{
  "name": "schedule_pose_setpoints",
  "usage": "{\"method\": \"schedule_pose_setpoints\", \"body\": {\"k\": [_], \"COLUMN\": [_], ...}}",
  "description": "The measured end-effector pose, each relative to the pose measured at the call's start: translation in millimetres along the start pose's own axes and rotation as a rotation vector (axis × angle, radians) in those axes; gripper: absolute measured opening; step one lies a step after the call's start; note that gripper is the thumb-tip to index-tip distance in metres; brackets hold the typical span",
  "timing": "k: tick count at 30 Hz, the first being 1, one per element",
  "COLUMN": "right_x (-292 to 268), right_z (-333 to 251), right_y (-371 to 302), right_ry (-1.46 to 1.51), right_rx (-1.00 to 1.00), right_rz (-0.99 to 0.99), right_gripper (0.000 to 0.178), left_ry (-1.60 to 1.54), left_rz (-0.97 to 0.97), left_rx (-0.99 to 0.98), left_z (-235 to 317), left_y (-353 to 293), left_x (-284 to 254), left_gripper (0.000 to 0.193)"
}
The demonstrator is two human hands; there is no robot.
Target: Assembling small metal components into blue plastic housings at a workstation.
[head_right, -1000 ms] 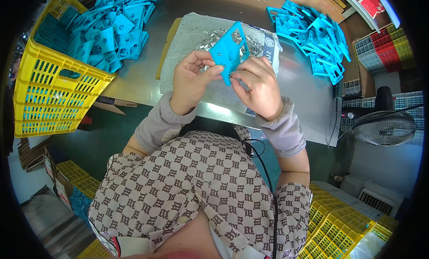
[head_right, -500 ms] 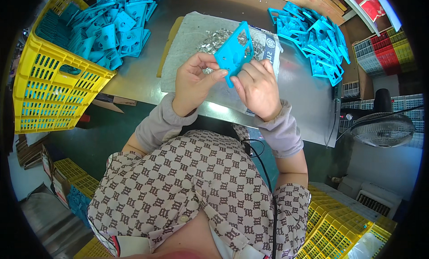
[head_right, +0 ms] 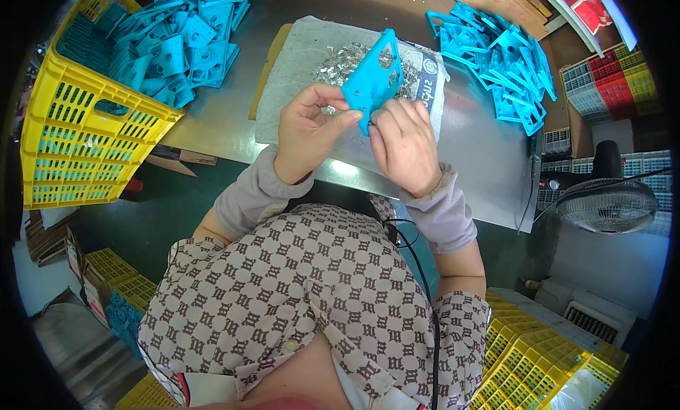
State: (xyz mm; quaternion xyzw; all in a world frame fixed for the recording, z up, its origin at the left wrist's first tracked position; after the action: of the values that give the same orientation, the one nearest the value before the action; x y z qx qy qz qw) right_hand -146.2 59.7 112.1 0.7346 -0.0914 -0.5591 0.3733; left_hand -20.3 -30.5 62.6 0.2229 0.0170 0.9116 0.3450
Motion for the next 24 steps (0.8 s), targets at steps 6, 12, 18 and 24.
{"method": "schedule_pose_setpoints", "body": {"k": [6,12,18,24], "right_x": [9,7,20,11], "right_z": [10,-1,9,-1], "right_y": [-24,-6,-35,-10], "right_ry": [0.268,-0.001,0.398,0.010], "right_rx": [0.244,0.019,0.455,0.034], "right_rz": [-0.109,0.053,0.034,0.066], "right_gripper": [0.008,0.004,0.008,0.005], "left_ry": [0.064,0.053,0.168,0.128], "left_rz": [-0.043,-0.041,-0.048,-0.037], "left_rx": [0.030,0.008,0.056,0.037], "left_z": [-2,0,-2,-3], "left_y": [-5,-6,-8,-8], "left_x": [3,3,1,1], "left_gripper": [0.027,0.028,0.028,0.028]}}
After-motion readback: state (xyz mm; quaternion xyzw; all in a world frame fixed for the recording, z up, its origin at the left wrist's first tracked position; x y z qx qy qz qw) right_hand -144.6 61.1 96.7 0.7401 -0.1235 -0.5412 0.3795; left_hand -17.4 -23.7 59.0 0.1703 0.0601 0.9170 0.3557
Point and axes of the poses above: each hand's wrist, its own y-axis towards the middle knuckle, its own x-axis out of the palm, z = x × y, the point moved 3 cm from there along y, towards the middle knuckle, and after that the axes turned 11 degrees about -x, right-handed, at the moved point
